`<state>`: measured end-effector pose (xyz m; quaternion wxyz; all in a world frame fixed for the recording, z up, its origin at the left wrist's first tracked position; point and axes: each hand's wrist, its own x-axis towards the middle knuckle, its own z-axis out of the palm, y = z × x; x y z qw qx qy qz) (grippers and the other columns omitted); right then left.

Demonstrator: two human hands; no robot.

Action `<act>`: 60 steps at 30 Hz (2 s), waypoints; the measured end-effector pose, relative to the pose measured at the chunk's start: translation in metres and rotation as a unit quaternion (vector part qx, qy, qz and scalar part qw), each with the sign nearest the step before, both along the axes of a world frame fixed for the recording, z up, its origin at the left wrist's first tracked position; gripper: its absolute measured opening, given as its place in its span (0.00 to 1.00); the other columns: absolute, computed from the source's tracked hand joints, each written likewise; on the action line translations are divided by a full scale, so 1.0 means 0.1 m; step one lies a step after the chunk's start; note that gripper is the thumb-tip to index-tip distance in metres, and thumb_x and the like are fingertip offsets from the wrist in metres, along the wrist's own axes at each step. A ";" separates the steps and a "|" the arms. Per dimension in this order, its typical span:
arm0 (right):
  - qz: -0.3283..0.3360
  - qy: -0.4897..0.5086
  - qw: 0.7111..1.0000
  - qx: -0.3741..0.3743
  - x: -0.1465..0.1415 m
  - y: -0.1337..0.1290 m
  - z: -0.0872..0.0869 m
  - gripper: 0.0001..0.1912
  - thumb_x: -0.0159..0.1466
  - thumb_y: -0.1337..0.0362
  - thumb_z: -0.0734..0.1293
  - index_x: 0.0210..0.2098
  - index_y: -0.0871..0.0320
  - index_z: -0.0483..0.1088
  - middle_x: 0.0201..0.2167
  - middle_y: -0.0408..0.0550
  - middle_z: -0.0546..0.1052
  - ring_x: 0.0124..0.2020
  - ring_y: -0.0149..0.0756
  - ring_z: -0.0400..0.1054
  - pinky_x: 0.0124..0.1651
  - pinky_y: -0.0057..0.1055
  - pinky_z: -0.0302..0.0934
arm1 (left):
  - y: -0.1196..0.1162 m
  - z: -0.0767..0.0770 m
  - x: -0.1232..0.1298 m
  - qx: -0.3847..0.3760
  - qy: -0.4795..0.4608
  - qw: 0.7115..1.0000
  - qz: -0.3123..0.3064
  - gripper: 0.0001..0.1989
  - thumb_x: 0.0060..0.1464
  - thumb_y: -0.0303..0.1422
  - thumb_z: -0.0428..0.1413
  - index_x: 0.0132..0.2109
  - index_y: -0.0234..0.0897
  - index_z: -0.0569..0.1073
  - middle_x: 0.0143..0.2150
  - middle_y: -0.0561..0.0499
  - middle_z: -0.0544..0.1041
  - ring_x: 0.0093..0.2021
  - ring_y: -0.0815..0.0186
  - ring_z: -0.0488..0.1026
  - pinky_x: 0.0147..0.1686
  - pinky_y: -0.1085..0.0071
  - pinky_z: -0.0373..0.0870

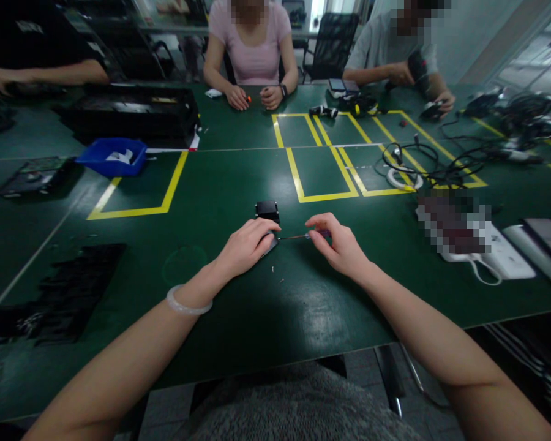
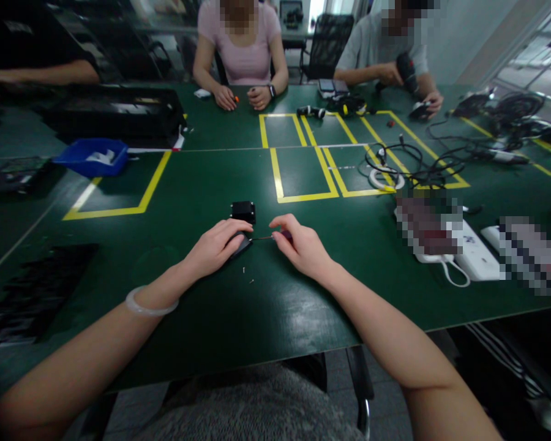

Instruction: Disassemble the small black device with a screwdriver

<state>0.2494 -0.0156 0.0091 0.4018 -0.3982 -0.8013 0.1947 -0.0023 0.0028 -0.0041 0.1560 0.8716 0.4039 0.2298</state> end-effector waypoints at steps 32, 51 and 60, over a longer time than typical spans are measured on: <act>0.002 -0.013 1.000 -0.011 0.02 0.01 0.01 0.07 0.70 0.60 0.61 0.39 0.55 0.68 0.29 0.42 0.74 0.26 0.29 0.68 0.31 0.26 0.60 | 0.01 -0.02 0.00 0.011 0.002 1.000 -0.008 0.15 0.69 0.34 0.44 0.51 0.39 0.74 0.56 0.47 0.75 0.54 0.59 0.71 0.56 0.59 0.68; -0.003 0.008 1.000 -0.020 0.00 -0.01 0.01 0.07 0.70 0.61 0.61 0.45 0.56 0.66 0.35 0.46 0.76 0.29 0.30 0.69 0.33 0.27 0.62 | 0.02 -0.03 -0.01 0.007 -0.001 1.000 -0.008 0.15 0.69 0.33 0.44 0.52 0.41 0.74 0.56 0.48 0.75 0.55 0.59 0.71 0.57 0.59 0.67; -0.006 0.008 1.000 -0.018 0.00 0.00 0.01 0.06 0.70 0.62 0.61 0.44 0.55 0.66 0.33 0.44 0.74 0.27 0.29 0.68 0.32 0.27 0.62 | 0.01 -0.03 -0.01 0.006 0.004 1.000 -0.003 0.15 0.69 0.34 0.44 0.52 0.41 0.74 0.56 0.48 0.75 0.55 0.59 0.71 0.57 0.59 0.67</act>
